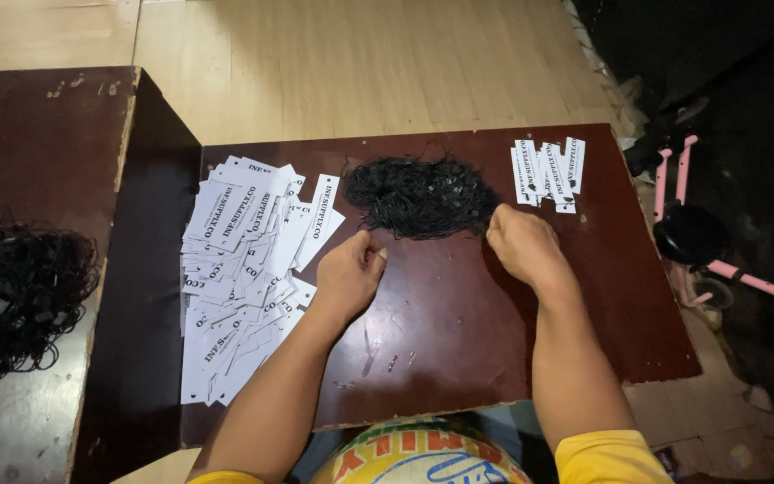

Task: Attaching paper labels to black strings by threading the string through a pre-punched hole in each label.

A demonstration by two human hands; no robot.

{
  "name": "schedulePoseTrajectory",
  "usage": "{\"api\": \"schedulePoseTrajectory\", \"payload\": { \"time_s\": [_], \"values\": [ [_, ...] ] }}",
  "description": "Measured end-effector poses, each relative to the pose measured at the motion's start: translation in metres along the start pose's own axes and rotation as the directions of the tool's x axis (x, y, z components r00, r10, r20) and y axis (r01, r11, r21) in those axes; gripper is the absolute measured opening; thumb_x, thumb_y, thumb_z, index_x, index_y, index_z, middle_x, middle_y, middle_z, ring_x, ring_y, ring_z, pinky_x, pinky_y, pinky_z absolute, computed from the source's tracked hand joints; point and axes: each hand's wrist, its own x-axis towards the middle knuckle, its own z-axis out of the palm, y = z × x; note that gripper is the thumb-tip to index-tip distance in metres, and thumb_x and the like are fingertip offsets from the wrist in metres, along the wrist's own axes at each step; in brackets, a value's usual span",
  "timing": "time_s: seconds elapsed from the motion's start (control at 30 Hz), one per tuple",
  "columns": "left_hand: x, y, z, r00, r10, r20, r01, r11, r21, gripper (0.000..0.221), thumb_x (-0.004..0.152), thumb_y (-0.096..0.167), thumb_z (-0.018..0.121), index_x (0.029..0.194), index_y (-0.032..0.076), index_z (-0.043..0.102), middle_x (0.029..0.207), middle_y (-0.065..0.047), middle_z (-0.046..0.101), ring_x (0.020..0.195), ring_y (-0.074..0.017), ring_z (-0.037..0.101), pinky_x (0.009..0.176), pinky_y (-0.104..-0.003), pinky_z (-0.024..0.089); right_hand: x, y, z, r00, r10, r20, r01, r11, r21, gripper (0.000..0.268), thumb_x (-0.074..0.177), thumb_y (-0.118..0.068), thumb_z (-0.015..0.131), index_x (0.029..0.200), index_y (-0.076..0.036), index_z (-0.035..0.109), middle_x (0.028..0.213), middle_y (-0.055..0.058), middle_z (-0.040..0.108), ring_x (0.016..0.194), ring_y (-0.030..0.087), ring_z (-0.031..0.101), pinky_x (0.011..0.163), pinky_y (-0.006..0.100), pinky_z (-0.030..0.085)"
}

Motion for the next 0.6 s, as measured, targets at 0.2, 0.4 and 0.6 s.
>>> {"api": "schedulePoseTrajectory", "payload": {
  "time_s": [0.2, 0.4, 0.6],
  "values": [
    [-0.010, 0.014, 0.000, 0.984, 0.111, -0.136, -0.131, 0.981, -0.143, 0.013, 0.089, 0.023, 0.070, 0.101, 0.016, 0.069, 0.087, -0.013, 0.069, 0.087, -0.0348, 0.070, 0.075, -0.043, 0.055, 0.001, -0.005, 0.009, 0.966, -0.159, -0.206, 0.213, 0.938, 0.274, 0.007, 0.092, -0.014, 0.068, 0.097, -0.009, 0.068, 0.090, 0.016, 0.073, 0.089, 0.036, 0.072, 0.079, 0.046, 0.056],
    [-0.023, 0.043, 0.000, 0.902, 0.426, -0.076, -0.411, 0.787, -0.460, 0.018, 0.084, 0.007, 0.070, 0.101, 0.004, 0.069, 0.148, -0.017, 0.057, 0.116, -0.0439, 0.064, 0.087, -0.045, 0.057, -0.005, -0.023, 0.022, 0.925, -0.316, -0.210, 0.379, 0.732, 0.566, 0.016, 0.085, 0.000, 0.074, 0.099, -0.007, 0.073, 0.079, 0.011, 0.074, 0.075, 0.021, 0.072, 0.071, 0.036, 0.057],
    [-0.016, 0.040, 0.019, 0.912, 0.407, 0.055, -0.343, 0.828, -0.443, 0.027, 0.092, 0.007, 0.064, 0.115, 0.016, 0.075, 0.123, -0.008, 0.071, 0.115, -0.0337, 0.069, 0.095, -0.041, 0.056, -0.009, -0.031, 0.028, 0.908, -0.374, -0.189, 0.410, 0.697, 0.588, 0.014, 0.081, -0.002, 0.078, 0.094, -0.005, 0.072, 0.073, 0.010, 0.074, 0.069, 0.020, 0.069, 0.064, 0.035, 0.054]
  ]
}}
